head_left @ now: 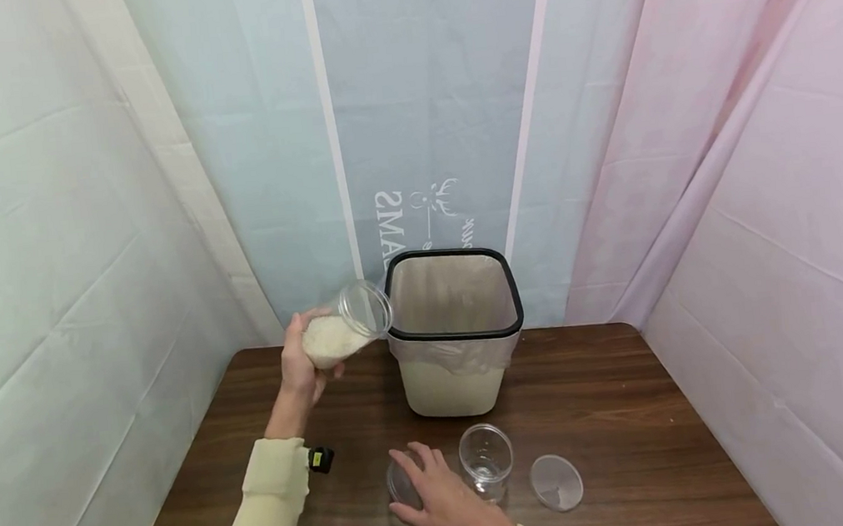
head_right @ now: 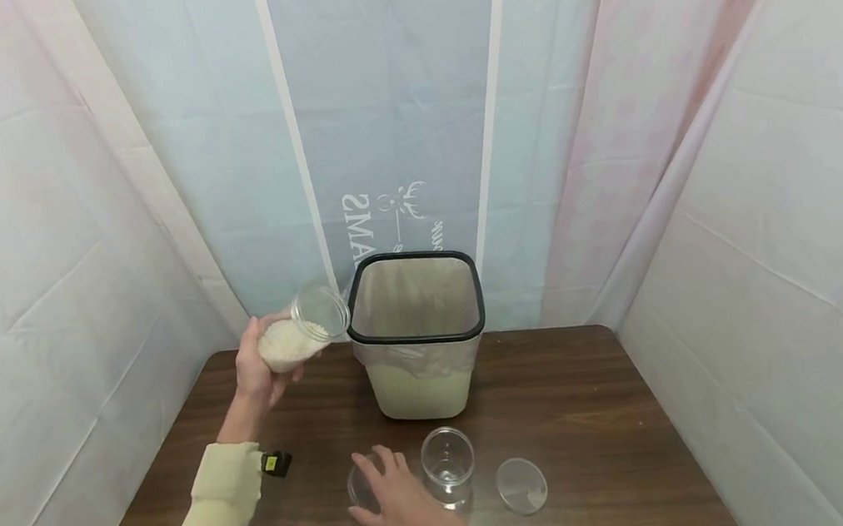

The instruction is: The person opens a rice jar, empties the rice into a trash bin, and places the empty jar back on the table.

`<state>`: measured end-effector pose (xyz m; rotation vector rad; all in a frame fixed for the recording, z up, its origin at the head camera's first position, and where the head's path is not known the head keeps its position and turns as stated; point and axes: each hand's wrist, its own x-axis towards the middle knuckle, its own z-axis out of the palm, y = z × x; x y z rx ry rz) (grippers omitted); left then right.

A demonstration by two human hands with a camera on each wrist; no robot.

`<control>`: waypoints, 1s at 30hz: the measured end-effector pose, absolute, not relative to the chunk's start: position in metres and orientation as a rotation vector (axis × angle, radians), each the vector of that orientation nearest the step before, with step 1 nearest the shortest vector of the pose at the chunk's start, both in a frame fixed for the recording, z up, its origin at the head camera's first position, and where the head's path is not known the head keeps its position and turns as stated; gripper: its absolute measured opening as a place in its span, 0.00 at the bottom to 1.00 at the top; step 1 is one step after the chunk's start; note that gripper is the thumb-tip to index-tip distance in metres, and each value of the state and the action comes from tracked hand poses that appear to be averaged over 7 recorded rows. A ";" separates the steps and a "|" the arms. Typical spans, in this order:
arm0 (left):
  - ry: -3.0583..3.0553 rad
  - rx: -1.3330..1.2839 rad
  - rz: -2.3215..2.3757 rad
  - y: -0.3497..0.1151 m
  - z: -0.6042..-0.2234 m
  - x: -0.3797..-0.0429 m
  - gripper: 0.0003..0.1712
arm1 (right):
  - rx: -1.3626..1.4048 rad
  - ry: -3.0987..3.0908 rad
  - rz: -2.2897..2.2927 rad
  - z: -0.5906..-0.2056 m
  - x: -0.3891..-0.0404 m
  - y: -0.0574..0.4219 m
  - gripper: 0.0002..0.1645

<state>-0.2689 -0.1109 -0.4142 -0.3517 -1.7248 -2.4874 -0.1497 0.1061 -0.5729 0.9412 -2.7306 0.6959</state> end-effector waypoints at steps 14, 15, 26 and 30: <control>-1.782 -0.381 -2.414 -0.112 -0.414 -0.274 0.34 | 1.042 -2.774 0.293 -0.600 -0.145 0.114 0.40; -1.780 -0.379 -2.415 -0.112 -0.414 -0.273 0.33 | 1.040 -2.794 0.281 -0.603 -0.145 0.115 0.41; -1.807 -0.388 -2.406 -0.109 -0.412 -0.283 0.31 | 1.061 -2.994 0.174 -0.617 -0.146 0.111 0.42; -1.835 -0.418 -2.393 -0.108 -0.410 -0.287 0.31 | 1.065 -3.031 0.147 -0.618 -0.148 0.109 0.42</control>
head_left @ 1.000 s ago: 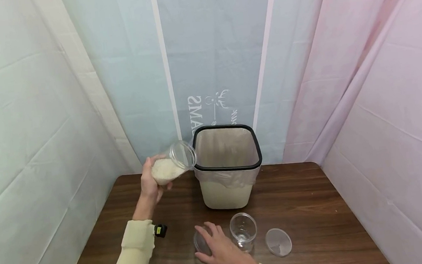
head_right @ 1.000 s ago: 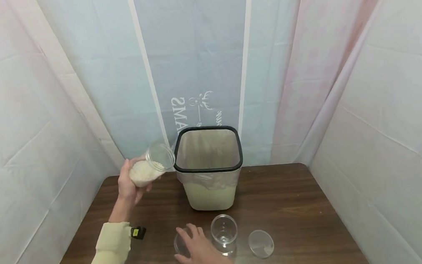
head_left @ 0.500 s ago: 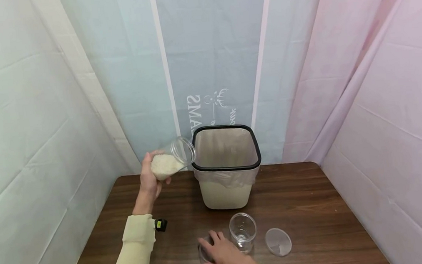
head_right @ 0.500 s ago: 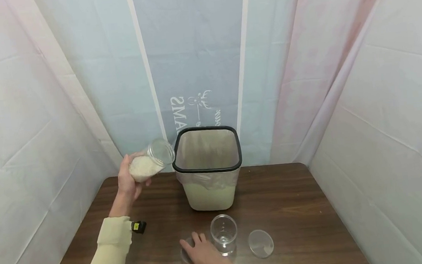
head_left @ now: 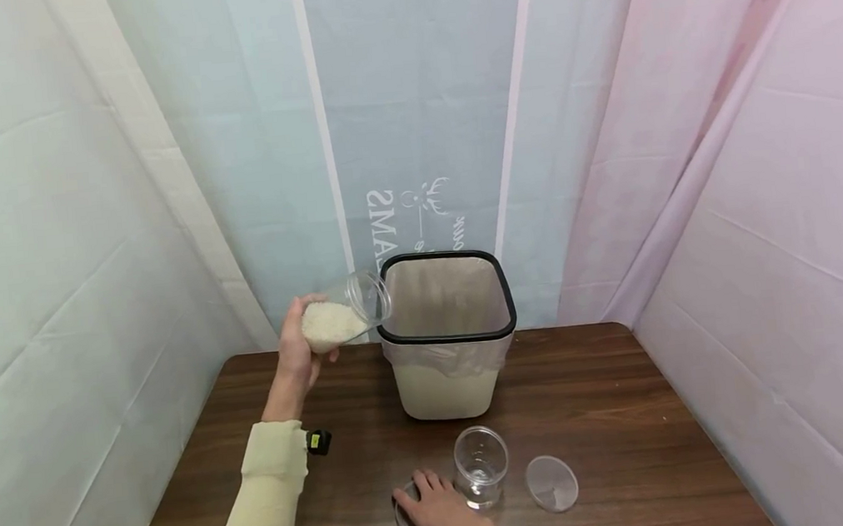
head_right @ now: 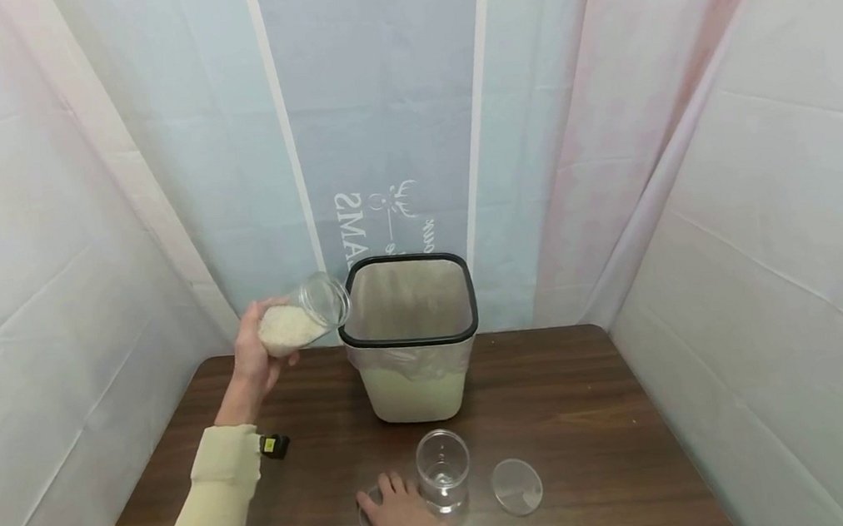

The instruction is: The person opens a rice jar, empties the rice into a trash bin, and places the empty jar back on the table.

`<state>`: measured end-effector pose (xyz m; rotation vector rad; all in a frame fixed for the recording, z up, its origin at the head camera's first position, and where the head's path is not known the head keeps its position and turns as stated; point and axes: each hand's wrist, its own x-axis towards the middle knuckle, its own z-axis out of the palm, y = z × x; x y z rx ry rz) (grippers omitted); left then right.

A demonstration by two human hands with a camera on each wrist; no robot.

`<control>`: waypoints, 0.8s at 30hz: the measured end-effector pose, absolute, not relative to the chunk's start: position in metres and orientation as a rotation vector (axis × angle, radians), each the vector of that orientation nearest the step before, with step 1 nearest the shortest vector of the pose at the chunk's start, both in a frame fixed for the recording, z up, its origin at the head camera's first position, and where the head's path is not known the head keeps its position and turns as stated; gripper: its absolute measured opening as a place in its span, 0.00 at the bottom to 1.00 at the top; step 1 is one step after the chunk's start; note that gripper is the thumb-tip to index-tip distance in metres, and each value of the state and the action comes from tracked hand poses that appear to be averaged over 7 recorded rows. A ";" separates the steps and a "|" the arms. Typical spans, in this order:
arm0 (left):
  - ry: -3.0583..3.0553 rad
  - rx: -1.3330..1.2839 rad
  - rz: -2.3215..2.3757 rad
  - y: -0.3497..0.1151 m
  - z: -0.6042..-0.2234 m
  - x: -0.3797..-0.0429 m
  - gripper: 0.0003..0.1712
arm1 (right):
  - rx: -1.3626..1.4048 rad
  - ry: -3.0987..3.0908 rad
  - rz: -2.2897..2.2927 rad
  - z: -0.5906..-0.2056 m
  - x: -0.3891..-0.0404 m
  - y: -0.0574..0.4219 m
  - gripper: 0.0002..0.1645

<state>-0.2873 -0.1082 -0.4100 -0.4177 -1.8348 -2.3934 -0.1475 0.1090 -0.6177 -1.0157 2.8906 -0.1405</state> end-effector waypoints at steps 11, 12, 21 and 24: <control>-1.860 -0.408 -2.400 -0.109 -0.410 -0.291 0.30 | -0.986 2.914 -0.100 -0.620 -0.150 0.105 0.40; -1.861 -0.401 -2.395 -0.109 -0.411 -0.291 0.30 | -0.990 2.912 -0.100 -0.620 -0.150 0.105 0.39; -1.887 -0.404 -2.331 -0.108 -0.415 -0.293 0.31 | -1.037 2.928 -0.087 -0.614 -0.151 0.106 0.38; -1.907 -0.395 -2.308 -0.107 -0.413 -0.294 0.32 | -1.017 2.898 -0.155 -0.615 -0.154 0.105 0.36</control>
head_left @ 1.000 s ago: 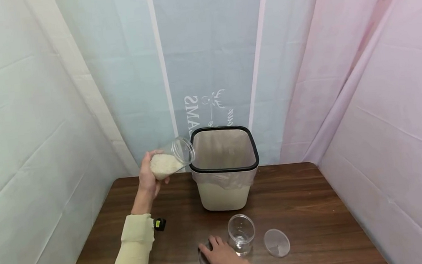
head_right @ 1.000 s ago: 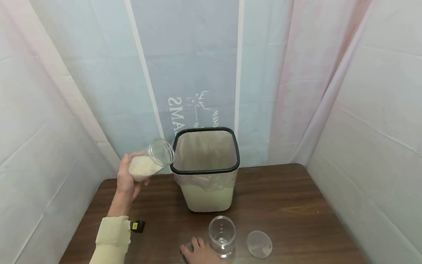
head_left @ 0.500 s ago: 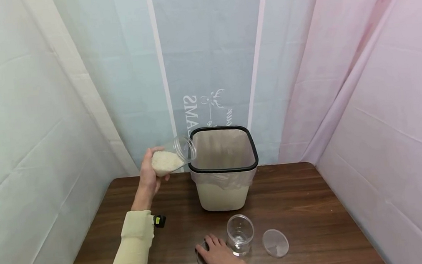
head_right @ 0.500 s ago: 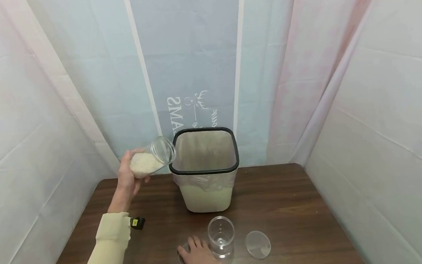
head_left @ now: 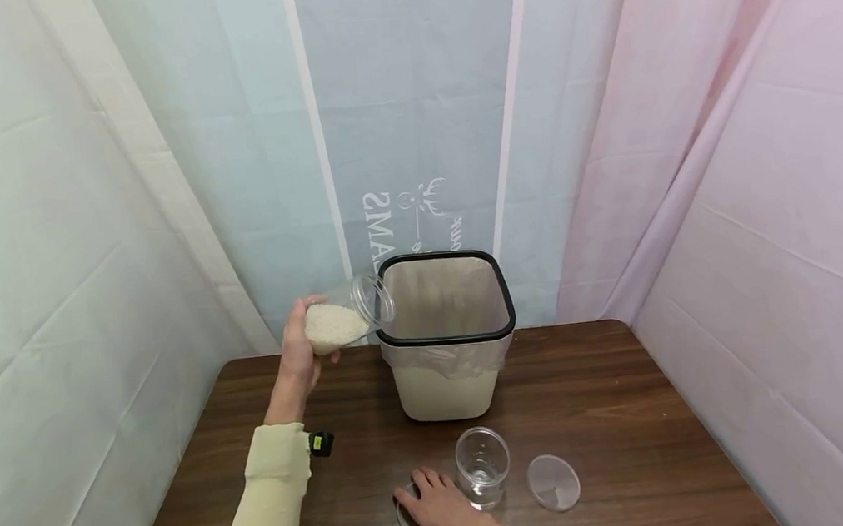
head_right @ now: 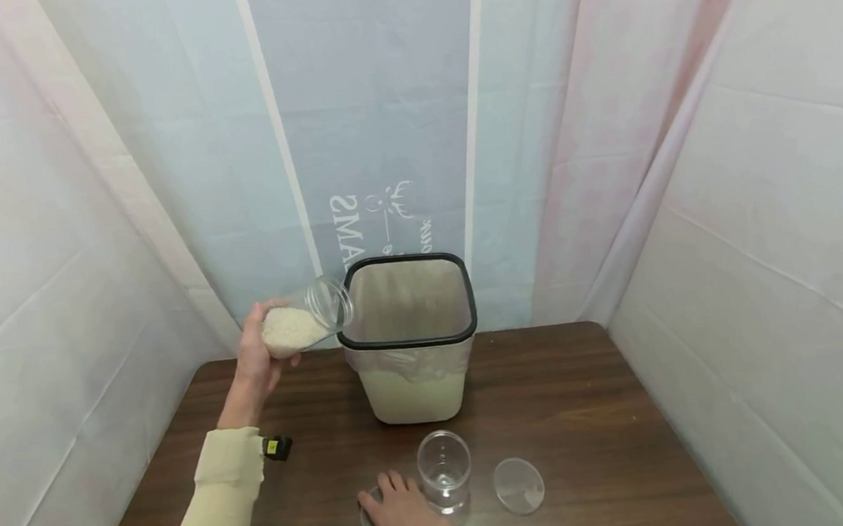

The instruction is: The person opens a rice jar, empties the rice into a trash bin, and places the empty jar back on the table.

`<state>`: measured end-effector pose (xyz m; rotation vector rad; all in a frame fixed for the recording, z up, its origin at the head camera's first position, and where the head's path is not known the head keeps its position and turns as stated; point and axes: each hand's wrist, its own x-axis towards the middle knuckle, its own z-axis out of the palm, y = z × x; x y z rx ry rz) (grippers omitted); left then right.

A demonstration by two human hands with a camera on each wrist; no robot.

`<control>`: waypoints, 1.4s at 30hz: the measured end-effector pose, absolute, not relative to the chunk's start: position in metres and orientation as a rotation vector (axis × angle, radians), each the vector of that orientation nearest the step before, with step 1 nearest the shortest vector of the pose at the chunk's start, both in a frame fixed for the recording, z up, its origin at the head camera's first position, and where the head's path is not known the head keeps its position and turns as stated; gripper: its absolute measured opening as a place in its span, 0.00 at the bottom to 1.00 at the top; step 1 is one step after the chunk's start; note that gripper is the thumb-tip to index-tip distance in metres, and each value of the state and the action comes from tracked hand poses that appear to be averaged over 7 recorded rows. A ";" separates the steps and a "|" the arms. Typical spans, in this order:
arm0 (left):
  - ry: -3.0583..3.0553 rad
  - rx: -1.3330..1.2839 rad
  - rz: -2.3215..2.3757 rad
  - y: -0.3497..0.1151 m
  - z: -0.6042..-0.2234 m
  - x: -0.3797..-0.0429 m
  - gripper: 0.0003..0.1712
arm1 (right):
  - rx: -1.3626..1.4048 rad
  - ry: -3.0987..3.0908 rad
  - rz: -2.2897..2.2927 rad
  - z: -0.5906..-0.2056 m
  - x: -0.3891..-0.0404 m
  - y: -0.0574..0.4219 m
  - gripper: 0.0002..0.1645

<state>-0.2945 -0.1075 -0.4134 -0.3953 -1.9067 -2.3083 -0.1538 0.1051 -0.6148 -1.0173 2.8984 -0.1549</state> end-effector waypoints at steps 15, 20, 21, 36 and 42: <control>-2.061 -0.404 -2.188 -0.101 -0.382 -0.272 0.33 | -0.889 2.858 -0.233 -0.602 -0.155 0.096 0.32; -2.102 -0.392 -2.119 -0.099 -0.379 -0.269 0.32 | -0.889 2.853 -0.253 -0.596 -0.152 0.097 0.31; -2.108 -0.387 -2.110 -0.098 -0.379 -0.269 0.32 | -0.890 2.859 -0.259 -0.594 -0.152 0.097 0.31; -2.209 -0.381 -1.961 -0.097 -0.380 -0.274 0.30 | -0.936 2.927 -0.251 -0.589 -0.150 0.103 0.29; -2.199 -0.395 -1.919 -0.099 -0.393 -0.291 0.31 | -0.889 2.904 -0.300 -0.594 -0.153 0.104 0.29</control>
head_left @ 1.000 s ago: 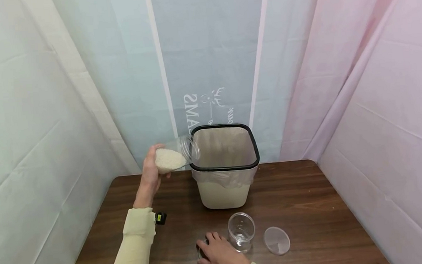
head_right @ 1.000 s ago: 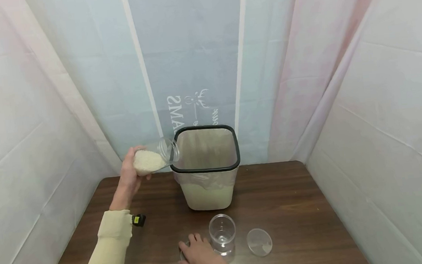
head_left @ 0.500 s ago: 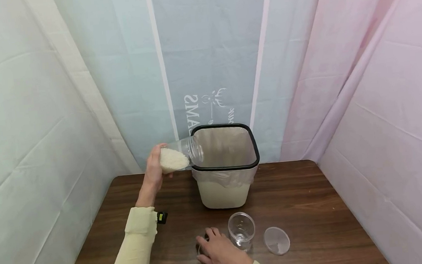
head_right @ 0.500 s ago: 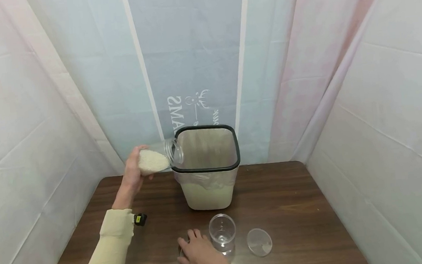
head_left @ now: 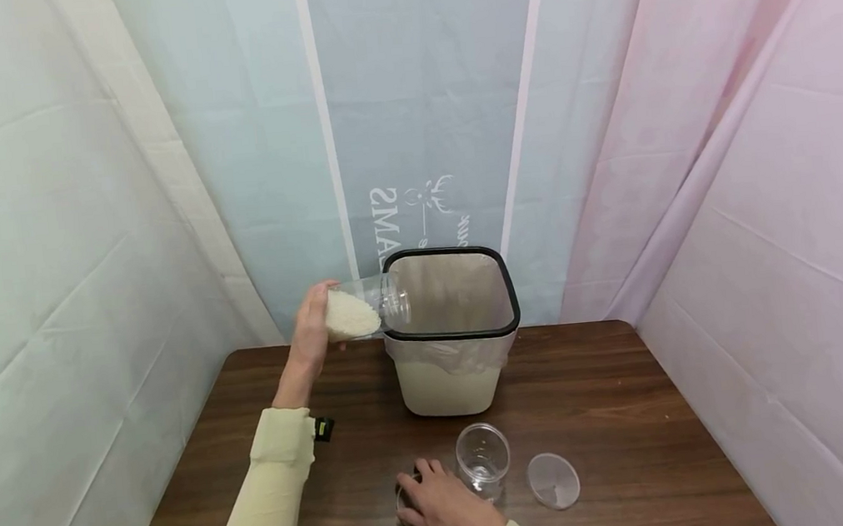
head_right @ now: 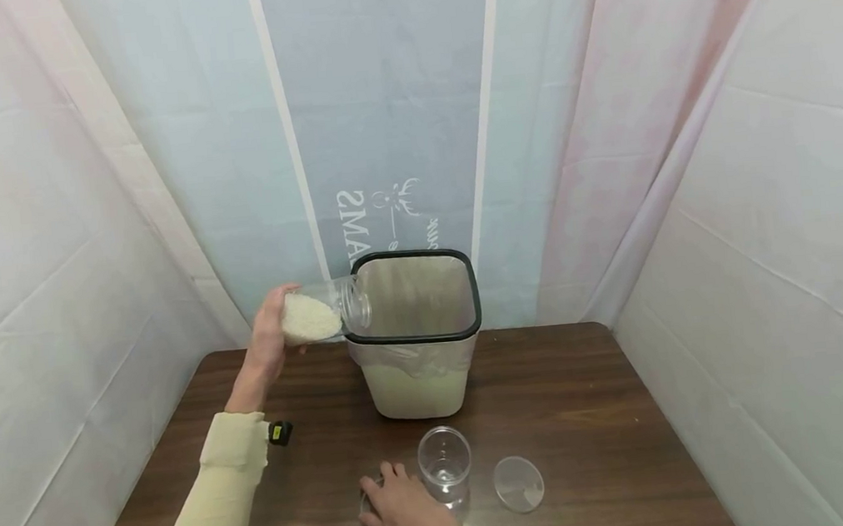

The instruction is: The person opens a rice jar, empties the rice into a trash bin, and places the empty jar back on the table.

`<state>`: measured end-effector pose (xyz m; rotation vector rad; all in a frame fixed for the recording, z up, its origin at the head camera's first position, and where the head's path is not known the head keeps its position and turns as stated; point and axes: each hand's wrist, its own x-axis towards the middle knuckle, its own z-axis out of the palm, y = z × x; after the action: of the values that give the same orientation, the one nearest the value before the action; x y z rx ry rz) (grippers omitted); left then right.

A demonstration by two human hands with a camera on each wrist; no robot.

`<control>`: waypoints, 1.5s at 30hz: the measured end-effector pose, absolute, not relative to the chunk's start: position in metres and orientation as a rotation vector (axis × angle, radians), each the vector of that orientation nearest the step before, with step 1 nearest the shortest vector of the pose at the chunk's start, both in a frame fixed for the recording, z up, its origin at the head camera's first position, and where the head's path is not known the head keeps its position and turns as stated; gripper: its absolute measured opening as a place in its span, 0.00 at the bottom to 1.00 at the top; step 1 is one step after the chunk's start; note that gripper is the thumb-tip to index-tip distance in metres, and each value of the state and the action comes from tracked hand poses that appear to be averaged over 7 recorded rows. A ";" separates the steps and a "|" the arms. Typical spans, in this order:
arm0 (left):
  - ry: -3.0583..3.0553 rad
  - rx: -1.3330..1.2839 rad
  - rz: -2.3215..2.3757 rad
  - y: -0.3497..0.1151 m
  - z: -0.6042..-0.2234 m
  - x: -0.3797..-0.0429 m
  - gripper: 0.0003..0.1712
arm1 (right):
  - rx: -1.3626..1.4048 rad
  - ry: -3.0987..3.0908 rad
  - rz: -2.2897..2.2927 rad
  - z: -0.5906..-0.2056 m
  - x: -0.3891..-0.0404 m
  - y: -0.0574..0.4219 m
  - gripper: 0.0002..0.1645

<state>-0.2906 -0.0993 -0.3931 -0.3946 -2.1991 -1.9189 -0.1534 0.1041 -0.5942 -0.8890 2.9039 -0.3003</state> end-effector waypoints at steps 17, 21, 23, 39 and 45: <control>-2.239 -0.465 -1.738 -0.098 -0.386 -0.293 0.32 | -0.893 2.898 -0.301 -0.588 -0.158 0.103 0.27; -2.260 -0.459 -1.724 -0.098 -0.384 -0.292 0.30 | -0.893 2.899 -0.306 -0.587 -0.158 0.102 0.27; -2.275 -0.448 -1.716 -0.097 -0.383 -0.291 0.30 | -0.899 2.902 -0.308 -0.586 -0.157 0.102 0.27; -2.363 -0.479 -1.533 -0.090 -0.355 -0.269 0.26 | -0.967 2.918 -0.342 -0.584 -0.158 0.101 0.26; -2.359 -0.481 -1.509 -0.095 -0.370 -0.285 0.25 | -1.001 2.945 -0.344 -0.585 -0.157 0.101 0.26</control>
<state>-0.2854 -0.0948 -0.3696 -0.4807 -2.3592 -1.5089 -0.1568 0.1010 -0.5851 -1.0008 2.9452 -0.3442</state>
